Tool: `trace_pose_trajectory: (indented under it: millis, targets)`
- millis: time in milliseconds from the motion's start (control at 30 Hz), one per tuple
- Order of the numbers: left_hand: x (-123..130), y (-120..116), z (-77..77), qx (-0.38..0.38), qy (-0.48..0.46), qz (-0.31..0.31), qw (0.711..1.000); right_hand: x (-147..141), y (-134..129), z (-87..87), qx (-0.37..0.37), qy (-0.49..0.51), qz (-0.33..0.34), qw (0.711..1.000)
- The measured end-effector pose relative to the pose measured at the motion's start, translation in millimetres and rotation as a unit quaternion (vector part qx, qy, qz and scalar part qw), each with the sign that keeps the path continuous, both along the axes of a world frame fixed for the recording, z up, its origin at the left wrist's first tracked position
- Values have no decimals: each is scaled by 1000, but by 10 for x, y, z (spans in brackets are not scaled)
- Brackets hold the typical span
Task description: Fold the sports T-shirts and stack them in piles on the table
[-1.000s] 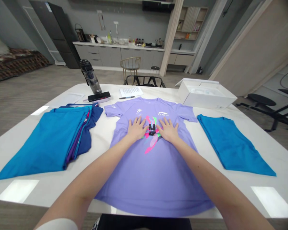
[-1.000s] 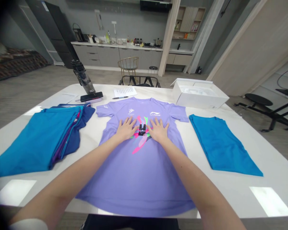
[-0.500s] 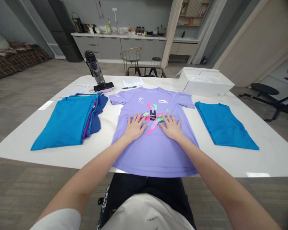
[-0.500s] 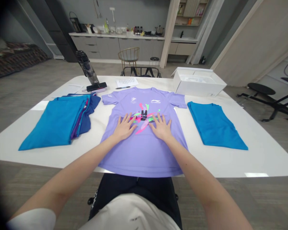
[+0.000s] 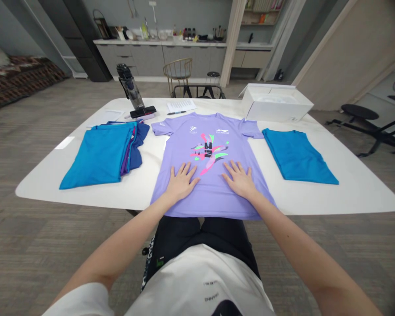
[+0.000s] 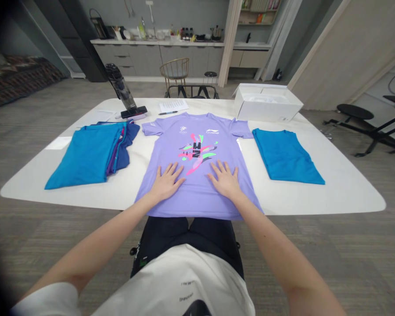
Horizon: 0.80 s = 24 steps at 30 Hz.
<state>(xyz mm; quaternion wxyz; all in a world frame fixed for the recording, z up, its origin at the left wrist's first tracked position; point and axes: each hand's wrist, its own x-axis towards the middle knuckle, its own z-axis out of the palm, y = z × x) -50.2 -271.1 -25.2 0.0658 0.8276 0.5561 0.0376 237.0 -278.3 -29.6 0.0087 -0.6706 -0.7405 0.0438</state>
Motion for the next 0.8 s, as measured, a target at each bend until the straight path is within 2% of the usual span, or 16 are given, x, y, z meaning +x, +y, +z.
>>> trace_pose_trajectory:
  millis: [200, 400, 600, 700, 800]
  targets:
    - [-38, -126, 36, -7, 3, -6, 1000, 59, -247, 26, 5, -7, -12, 1000]
    - [-15, -274, 20, -8, 4, -11, 1000, 161, -489, -10, 46, -2, -3, 999]
    - [25, -428, 40, -17, 6, -8, 1000, 203, -564, 4, 17, -12, 6, 1000]
    - [11, -333, 87, -11, 5, -15, 1000, 220, -467, 48, 16, -11, 4, 1000]
    - [-50, -90, 113, -5, 8, -18, 1000, 258, -284, 64, 17, -13, -8, 1000]
